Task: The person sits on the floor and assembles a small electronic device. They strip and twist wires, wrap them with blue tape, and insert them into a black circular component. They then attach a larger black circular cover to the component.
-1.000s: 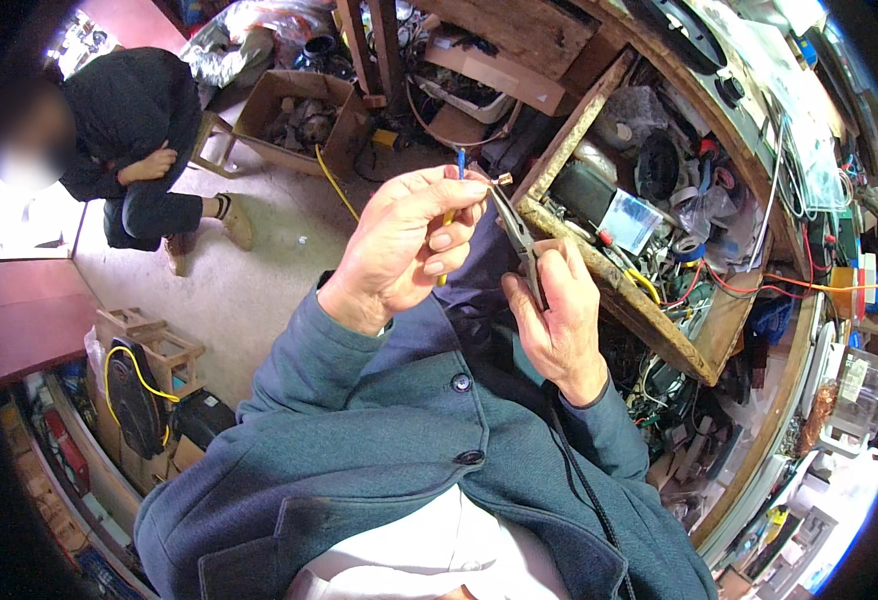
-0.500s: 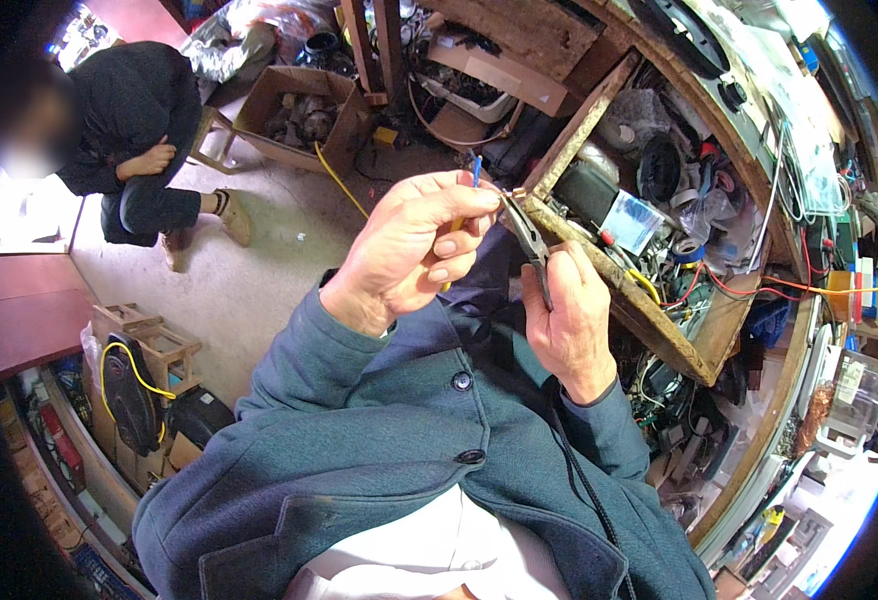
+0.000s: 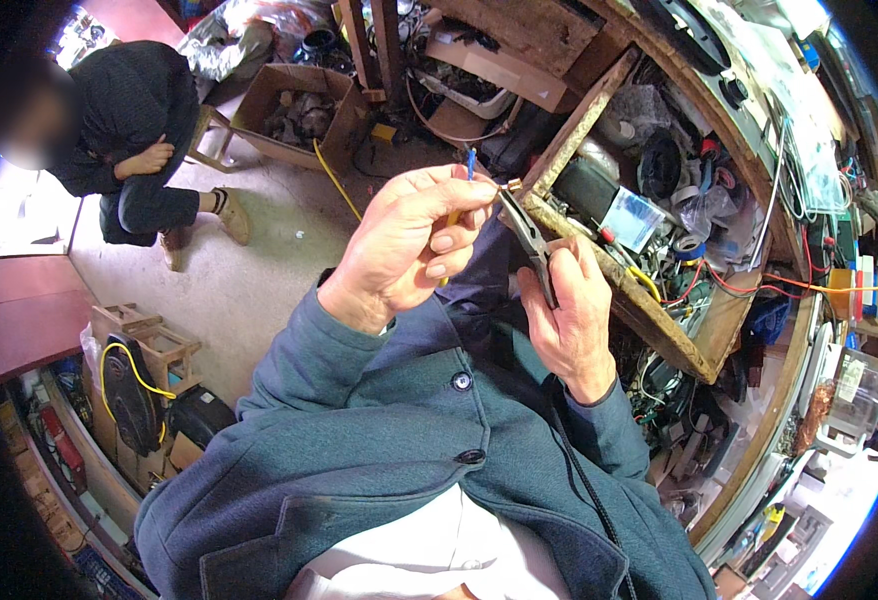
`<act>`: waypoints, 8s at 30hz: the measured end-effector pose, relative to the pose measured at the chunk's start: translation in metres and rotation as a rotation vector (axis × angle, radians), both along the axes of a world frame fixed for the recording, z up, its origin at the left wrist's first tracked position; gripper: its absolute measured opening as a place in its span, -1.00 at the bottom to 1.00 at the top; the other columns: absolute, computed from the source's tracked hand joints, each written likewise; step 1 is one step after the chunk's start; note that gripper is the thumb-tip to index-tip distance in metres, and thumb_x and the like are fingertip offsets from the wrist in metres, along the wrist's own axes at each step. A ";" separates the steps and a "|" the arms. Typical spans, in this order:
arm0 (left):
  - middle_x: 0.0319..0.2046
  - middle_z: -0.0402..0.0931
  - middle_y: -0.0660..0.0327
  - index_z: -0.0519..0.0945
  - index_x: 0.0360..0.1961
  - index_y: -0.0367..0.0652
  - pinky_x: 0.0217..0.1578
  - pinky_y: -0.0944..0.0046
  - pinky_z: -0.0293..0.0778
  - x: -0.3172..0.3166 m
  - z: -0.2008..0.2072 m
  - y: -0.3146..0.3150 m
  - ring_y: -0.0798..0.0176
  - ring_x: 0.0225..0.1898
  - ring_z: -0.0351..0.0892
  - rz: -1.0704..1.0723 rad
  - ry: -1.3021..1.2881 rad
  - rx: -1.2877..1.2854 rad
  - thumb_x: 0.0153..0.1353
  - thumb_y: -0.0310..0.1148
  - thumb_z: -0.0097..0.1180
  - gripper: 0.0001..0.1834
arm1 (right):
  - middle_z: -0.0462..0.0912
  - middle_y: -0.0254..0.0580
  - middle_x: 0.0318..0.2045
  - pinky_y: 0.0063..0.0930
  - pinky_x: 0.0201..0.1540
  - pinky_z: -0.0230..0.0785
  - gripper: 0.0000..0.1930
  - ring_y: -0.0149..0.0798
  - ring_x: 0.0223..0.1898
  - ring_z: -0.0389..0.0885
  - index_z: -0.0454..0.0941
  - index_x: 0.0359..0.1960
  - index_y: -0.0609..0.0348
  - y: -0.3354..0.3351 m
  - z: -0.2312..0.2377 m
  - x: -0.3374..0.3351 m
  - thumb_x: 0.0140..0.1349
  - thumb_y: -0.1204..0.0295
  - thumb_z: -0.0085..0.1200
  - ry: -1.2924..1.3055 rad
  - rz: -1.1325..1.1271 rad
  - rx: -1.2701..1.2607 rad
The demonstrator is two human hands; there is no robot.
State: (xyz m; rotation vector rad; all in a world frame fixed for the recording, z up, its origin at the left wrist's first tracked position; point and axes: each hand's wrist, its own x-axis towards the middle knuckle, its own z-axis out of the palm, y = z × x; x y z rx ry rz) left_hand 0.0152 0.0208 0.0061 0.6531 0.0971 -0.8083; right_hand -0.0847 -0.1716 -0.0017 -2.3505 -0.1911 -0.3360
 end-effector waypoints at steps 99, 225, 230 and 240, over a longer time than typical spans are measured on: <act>-0.55 0.44 0.37 0.57 -0.21 -0.22 -0.76 0.51 0.18 -0.015 -0.018 -0.018 0.60 -0.70 0.24 0.289 -0.228 0.234 0.38 -0.46 0.22 -0.92 | 0.33 0.00 -0.38 -0.21 -0.25 0.29 -0.77 0.02 -0.34 0.36 0.36 -0.31 0.28 0.012 0.002 0.008 0.29 0.48 0.21 0.224 0.002 0.181; -0.44 0.60 0.23 0.62 -0.11 -0.30 -0.67 0.54 0.12 0.010 -0.014 -0.021 0.59 -0.67 0.24 0.093 -0.197 0.190 0.48 -0.29 0.17 -0.76 | 0.52 0.04 -0.43 -0.09 -0.29 0.34 -0.68 0.10 -0.38 0.51 0.44 -0.36 0.27 -0.118 0.040 -0.025 0.40 0.24 0.14 0.198 -0.626 -0.464; -0.57 0.38 0.47 0.63 -0.12 -0.26 -0.67 0.57 0.00 0.010 -0.015 -0.026 0.67 -0.66 0.13 0.093 -0.212 0.258 0.46 -0.34 0.18 -0.82 | 0.64 0.07 -0.26 0.02 -0.09 0.48 -0.65 0.17 -0.16 0.63 0.57 -0.24 0.24 -0.166 0.015 -0.033 0.38 0.14 0.14 0.355 -0.823 -0.696; -0.50 0.43 0.55 0.66 -0.19 -0.25 -0.54 0.54 0.05 -0.009 -0.008 -0.043 0.69 -0.53 0.19 -0.029 -0.522 0.471 0.45 -0.40 0.19 -0.87 | 0.66 -0.01 -0.31 -0.21 -0.17 0.52 -0.84 0.01 -0.27 0.68 0.61 -0.19 0.28 -0.034 0.041 0.002 0.30 0.45 0.23 -0.024 -0.130 0.103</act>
